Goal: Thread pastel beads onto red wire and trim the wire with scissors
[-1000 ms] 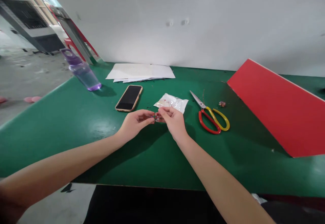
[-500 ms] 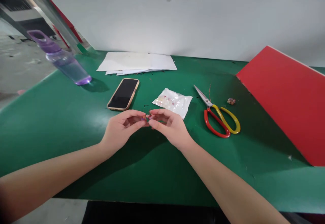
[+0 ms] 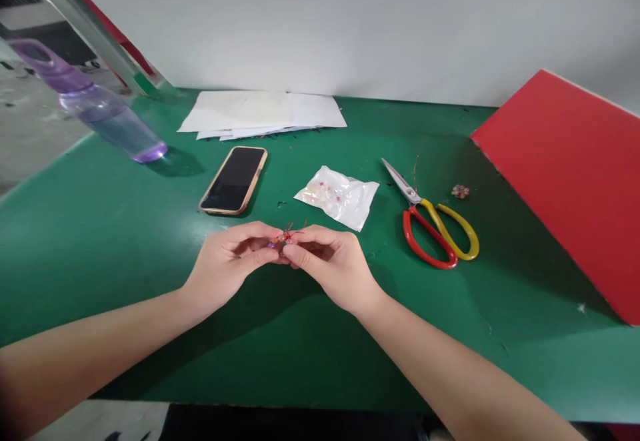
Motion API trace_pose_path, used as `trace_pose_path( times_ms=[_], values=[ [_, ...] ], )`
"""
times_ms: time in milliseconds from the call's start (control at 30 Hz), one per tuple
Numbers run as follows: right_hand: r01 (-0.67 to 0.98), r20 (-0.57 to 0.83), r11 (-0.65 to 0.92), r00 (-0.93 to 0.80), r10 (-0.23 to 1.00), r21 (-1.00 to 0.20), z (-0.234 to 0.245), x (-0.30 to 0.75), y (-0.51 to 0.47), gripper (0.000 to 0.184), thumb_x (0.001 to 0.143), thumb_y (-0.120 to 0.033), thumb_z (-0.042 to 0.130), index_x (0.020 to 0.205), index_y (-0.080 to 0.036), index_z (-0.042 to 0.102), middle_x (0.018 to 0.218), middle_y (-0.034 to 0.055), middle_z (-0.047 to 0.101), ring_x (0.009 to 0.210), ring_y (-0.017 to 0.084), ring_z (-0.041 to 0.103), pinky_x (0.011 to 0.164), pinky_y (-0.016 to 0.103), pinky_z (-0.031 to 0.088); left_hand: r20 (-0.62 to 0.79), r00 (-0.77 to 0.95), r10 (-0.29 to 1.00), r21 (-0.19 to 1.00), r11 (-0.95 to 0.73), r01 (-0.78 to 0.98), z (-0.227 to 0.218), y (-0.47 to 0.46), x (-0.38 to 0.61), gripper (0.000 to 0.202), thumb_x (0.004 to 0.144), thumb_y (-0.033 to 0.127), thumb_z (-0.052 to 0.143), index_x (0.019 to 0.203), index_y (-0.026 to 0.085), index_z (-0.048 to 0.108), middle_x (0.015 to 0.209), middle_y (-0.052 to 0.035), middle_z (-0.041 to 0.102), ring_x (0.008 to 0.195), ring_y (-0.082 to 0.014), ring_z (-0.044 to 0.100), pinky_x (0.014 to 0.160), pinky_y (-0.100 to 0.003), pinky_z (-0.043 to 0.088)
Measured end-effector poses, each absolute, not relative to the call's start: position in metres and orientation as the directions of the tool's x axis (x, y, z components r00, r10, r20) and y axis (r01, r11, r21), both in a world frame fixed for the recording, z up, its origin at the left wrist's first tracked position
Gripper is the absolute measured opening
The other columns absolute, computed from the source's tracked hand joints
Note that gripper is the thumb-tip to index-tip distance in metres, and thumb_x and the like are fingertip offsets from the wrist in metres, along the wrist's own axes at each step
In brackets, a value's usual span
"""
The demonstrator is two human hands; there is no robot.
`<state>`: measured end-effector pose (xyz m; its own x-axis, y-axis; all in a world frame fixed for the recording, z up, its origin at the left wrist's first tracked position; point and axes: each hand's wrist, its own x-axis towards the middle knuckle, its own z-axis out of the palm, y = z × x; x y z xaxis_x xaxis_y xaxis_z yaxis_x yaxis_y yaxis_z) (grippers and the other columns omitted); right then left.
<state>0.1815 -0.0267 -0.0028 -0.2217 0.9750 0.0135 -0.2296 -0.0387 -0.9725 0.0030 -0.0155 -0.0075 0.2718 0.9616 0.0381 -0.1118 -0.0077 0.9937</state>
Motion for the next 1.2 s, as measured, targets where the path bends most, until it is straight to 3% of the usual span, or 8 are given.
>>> trace_pose_path(
  times_ms=[200, 433, 667, 833, 1000, 1200],
  values=[
    [-0.172, 0.068, 0.032, -0.206, 0.976, -0.985, -0.004, 0.181, -0.031, 0.009, 0.078, -0.028, 0.073, 0.086, -0.024, 0.075, 0.085, 0.0014, 0.068, 0.076, 0.013, 0.068, 0.074, 0.030, 0.063, 0.078, 0.268, 0.960, 0.996, -0.063, -0.064, -0.007, -0.017, 0.003, 0.015, 0.073, 0.022, 0.077, 0.088, 0.021, 0.074, 0.085, -0.0018, 0.076, 0.078, -0.0192, 0.074, 0.076, -0.032, 0.066],
    [-0.083, 0.138, 0.127, -0.138, 0.981, -0.988, -0.008, 0.183, -0.033, 0.011, 0.080, -0.026, 0.072, 0.090, -0.029, 0.073, 0.096, 0.0005, 0.072, 0.087, 0.016, 0.070, 0.077, 0.031, 0.063, 0.193, 0.280, 0.940, 0.981, -0.176, -0.084, -0.009, -0.023, 0.002, 0.029, 0.077, 0.015, 0.074, 0.104, 0.026, 0.070, 0.091, 0.0009, 0.072, 0.085, -0.0137, 0.072, 0.079, -0.024, 0.063],
    [-0.130, 0.115, 0.100, -0.114, 0.987, -0.986, -0.005, 0.180, -0.037, 0.013, 0.079, -0.026, 0.074, 0.091, -0.027, 0.071, 0.094, -0.0001, 0.073, 0.073, 0.013, 0.070, 0.072, 0.030, 0.063, 0.284, 0.319, 0.904, 0.958, -0.280, -0.060, -0.004, -0.027, 0.001, 0.020, 0.080, 0.016, 0.070, 0.099, 0.023, 0.070, 0.095, -0.0018, 0.069, 0.086, -0.0143, 0.070, 0.080, -0.026, 0.062],
    [-0.123, 0.113, 0.100, -0.098, 0.989, -0.987, -0.003, 0.180, -0.038, 0.009, 0.079, -0.024, 0.073, 0.084, -0.024, 0.066, 0.088, -0.0001, 0.072, 0.078, 0.013, 0.070, 0.071, 0.027, 0.062, 0.240, 0.318, 0.917, 0.971, -0.231, -0.068, -0.006, -0.028, 0.001, 0.018, 0.080, 0.018, 0.071, 0.097, 0.023, 0.070, 0.094, -0.0006, 0.071, 0.085, -0.0132, 0.071, 0.082, -0.024, 0.061],
    [-0.012, 0.172, 0.172, -0.116, 0.978, -0.985, -0.001, 0.182, -0.038, 0.010, 0.083, -0.022, 0.069, 0.093, -0.023, 0.068, 0.103, 0.0028, 0.072, 0.094, 0.016, 0.070, 0.079, 0.028, 0.062, 0.155, 0.265, 0.952, 0.988, -0.146, -0.054, -0.007, -0.026, 0.003, 0.018, 0.075, 0.018, 0.076, 0.092, 0.020, 0.071, 0.092, -0.0017, 0.072, 0.087, -0.0159, 0.071, 0.079, -0.025, 0.063],
    [-0.019, 0.159, 0.158, -0.154, 0.975, -0.987, 0.000, 0.183, -0.039, 0.009, 0.083, -0.022, 0.069, 0.091, -0.026, 0.071, 0.114, 0.0017, 0.069, 0.111, 0.018, 0.065, 0.083, 0.026, 0.059, 0.149, 0.224, 0.963, 0.988, -0.138, -0.066, -0.008, -0.026, 0.003, 0.022, 0.075, 0.014, 0.077, 0.093, 0.025, 0.071, 0.092, 0.0037, 0.073, 0.087, -0.0104, 0.070, 0.083, -0.020, 0.060]
  ],
)
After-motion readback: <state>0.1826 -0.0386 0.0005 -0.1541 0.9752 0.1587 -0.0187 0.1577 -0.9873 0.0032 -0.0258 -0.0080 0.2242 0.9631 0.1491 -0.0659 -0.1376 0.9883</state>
